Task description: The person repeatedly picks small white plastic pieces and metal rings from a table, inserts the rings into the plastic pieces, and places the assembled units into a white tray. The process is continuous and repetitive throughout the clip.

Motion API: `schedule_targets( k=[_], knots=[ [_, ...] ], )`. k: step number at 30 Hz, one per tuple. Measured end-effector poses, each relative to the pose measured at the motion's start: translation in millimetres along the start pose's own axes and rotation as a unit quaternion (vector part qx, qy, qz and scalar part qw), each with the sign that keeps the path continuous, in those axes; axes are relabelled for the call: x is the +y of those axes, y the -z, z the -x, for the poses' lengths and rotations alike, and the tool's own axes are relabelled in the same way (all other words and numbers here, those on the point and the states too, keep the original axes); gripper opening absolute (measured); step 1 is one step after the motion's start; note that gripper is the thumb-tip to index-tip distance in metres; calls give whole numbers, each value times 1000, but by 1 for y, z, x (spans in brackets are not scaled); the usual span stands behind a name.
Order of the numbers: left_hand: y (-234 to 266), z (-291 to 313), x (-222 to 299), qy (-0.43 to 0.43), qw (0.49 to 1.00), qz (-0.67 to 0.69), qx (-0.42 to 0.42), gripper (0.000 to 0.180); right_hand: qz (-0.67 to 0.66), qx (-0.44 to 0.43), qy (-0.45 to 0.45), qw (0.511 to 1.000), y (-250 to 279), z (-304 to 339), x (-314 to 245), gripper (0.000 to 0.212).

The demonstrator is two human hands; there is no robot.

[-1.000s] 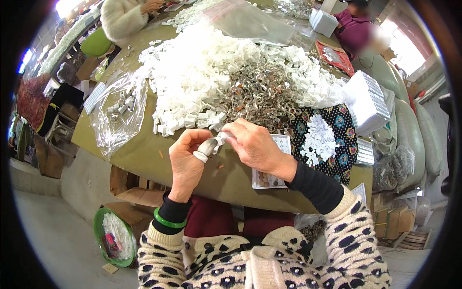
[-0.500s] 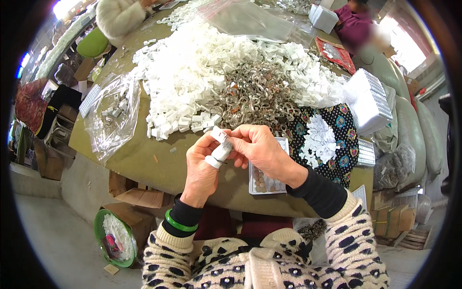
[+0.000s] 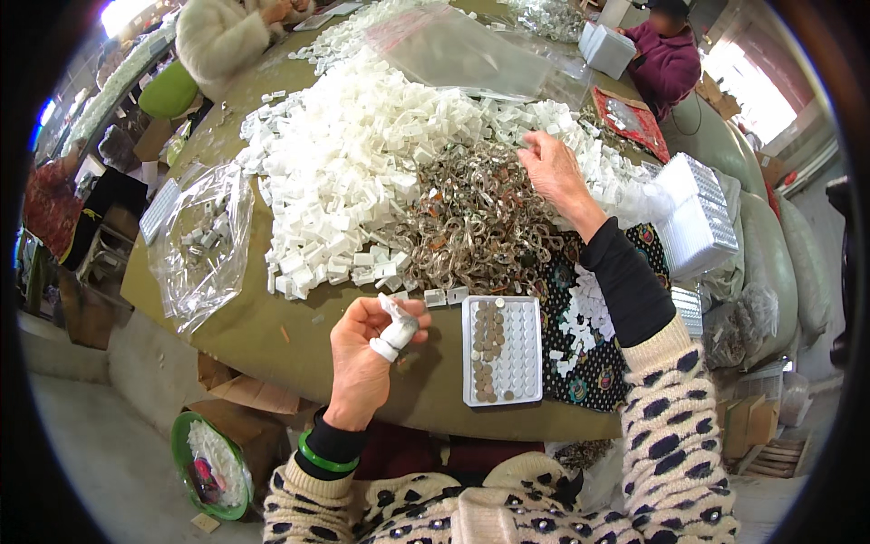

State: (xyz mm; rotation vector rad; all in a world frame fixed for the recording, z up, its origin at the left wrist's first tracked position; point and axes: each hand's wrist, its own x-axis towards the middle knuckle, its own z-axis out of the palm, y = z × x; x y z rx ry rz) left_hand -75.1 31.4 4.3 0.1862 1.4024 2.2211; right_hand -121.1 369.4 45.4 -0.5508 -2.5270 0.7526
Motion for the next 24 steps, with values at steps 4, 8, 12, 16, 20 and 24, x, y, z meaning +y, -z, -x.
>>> schedule_targets(
  k=[4,8,12,16,20,24],
  knots=[
    [2,6,2,28,999,34,-26,22,-8,1,15,1000,11,-3,-10,20],
    [2,15,-4,44,998,32,-27,33,-342,-29,-35,938,38,3,-21,11],
    [-2,19,-8,72,994,69,-39,28,-142,20,-31,989,39,21,-37,17],
    [-12,17,-6,78,984,140,-80,23,-514,-54,-126,847,38,61,-52,11],
    [-25,22,2,92,973,175,-120,25,-658,-113,-118,736,41,108,-69,8],
    [-37,29,5,58,970,186,-145,41,-720,-129,-133,669,38,160,-85,10]
  ],
)
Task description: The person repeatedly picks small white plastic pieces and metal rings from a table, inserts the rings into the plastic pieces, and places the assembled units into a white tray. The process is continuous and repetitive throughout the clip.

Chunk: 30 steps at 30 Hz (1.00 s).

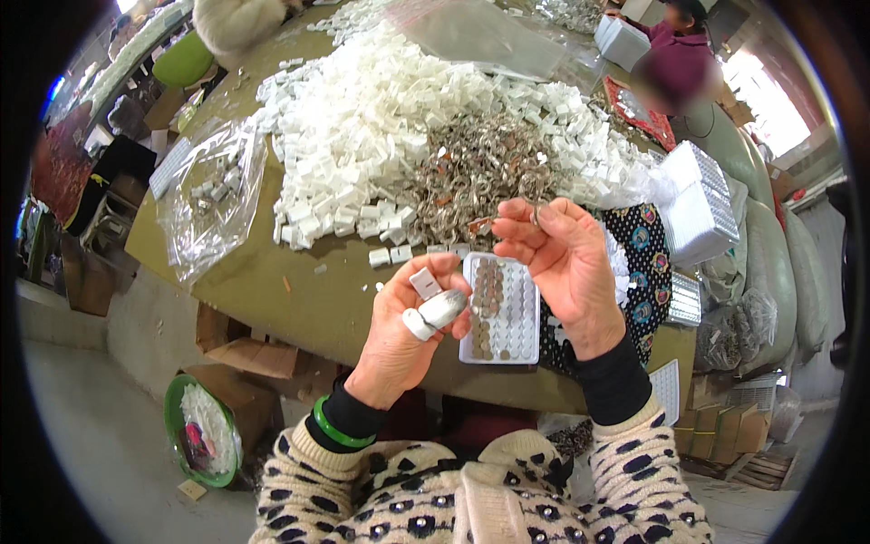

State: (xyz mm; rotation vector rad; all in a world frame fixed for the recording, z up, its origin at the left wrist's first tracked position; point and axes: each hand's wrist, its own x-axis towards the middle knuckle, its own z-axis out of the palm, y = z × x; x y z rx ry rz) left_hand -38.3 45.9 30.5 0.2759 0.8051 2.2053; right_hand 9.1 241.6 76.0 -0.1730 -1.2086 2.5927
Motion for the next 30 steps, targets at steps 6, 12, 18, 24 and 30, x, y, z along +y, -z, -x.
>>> schedule_targets(
  k=[6,12,18,24,30],
  knots=[
    [-12,18,-7,-151,975,-158,41,41,-62,30,-60,996,-9,52,24,8],
    [-11,30,-7,-176,921,-346,46,28,480,56,334,809,-23,70,26,35],
    [-14,37,-10,-168,910,-379,12,24,663,-78,361,651,-24,82,25,28],
    [-19,45,-15,-168,913,-372,27,21,601,-42,324,729,-22,91,36,18],
    [-18,52,-16,-146,914,-378,33,17,559,-3,217,800,-23,103,37,12]
  ],
)
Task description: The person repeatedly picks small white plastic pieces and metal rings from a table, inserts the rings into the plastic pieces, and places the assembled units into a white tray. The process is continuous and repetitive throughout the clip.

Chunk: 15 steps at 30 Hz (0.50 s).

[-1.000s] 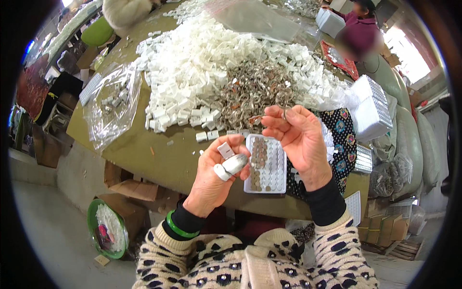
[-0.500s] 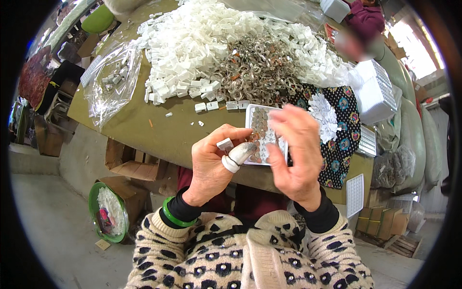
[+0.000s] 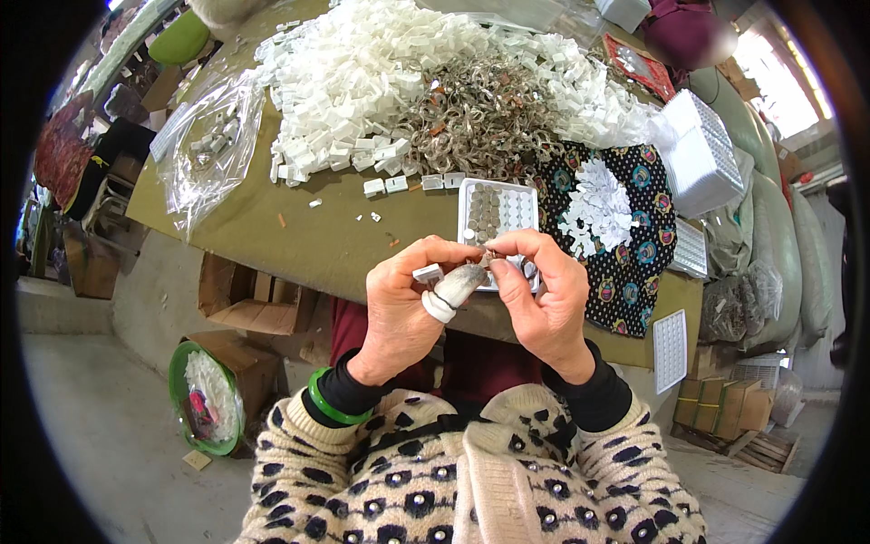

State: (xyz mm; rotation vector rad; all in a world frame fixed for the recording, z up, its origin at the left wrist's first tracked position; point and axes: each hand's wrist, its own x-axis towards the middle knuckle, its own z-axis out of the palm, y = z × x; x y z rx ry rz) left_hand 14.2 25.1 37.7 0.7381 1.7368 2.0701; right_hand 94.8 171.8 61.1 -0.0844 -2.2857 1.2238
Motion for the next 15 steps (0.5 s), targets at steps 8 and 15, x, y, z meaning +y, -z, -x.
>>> schedule_targets(
  k=[8,15],
  knots=[
    [4,2,-7,128,952,279,-21,12,-160,9,-80,984,-4,4,1,16],
    [12,1,-12,200,889,402,-90,14,-52,-16,-1,999,0,-1,5,9]
  ],
)
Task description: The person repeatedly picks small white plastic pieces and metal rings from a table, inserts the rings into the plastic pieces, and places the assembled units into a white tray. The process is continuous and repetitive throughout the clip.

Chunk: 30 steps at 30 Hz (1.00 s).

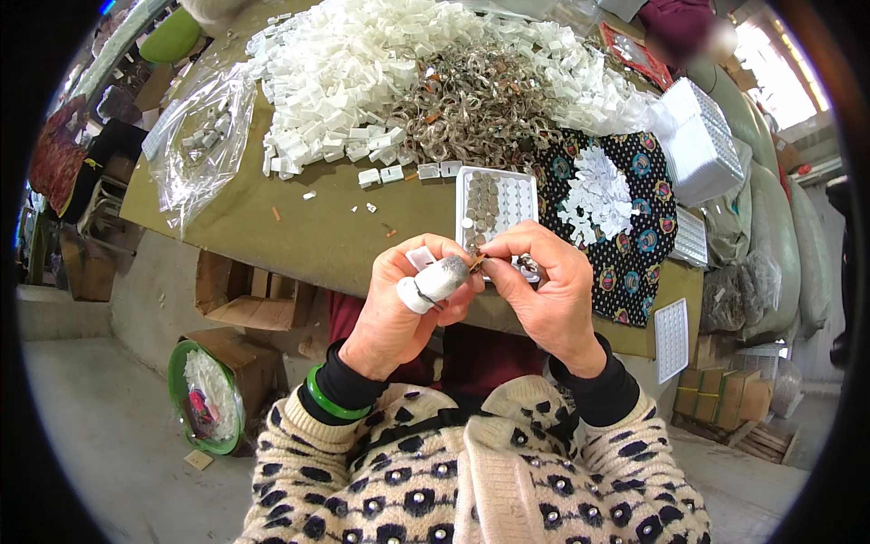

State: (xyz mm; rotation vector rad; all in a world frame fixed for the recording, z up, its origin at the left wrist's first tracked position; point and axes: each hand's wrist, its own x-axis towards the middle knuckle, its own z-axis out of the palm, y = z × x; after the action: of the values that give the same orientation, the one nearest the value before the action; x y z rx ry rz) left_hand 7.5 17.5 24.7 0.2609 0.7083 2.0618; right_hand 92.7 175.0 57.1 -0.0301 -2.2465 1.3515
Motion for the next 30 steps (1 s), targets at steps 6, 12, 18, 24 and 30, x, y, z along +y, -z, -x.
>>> schedule_targets(
  k=[6,12,18,24,30],
  knots=[
    [3,-2,-3,31,998,59,-17,18,-47,-53,-103,992,3,-2,-1,8],
    [5,1,-7,40,998,-31,-44,30,-392,21,-296,871,-5,3,3,6],
    [6,0,-11,67,990,114,-52,18,-279,-46,-302,910,0,3,4,4],
    [10,1,-9,66,993,87,-40,17,-278,-79,-320,902,3,2,1,7],
    [8,6,-10,49,998,18,-46,14,-344,-22,-273,898,-4,9,2,7]
  ],
)
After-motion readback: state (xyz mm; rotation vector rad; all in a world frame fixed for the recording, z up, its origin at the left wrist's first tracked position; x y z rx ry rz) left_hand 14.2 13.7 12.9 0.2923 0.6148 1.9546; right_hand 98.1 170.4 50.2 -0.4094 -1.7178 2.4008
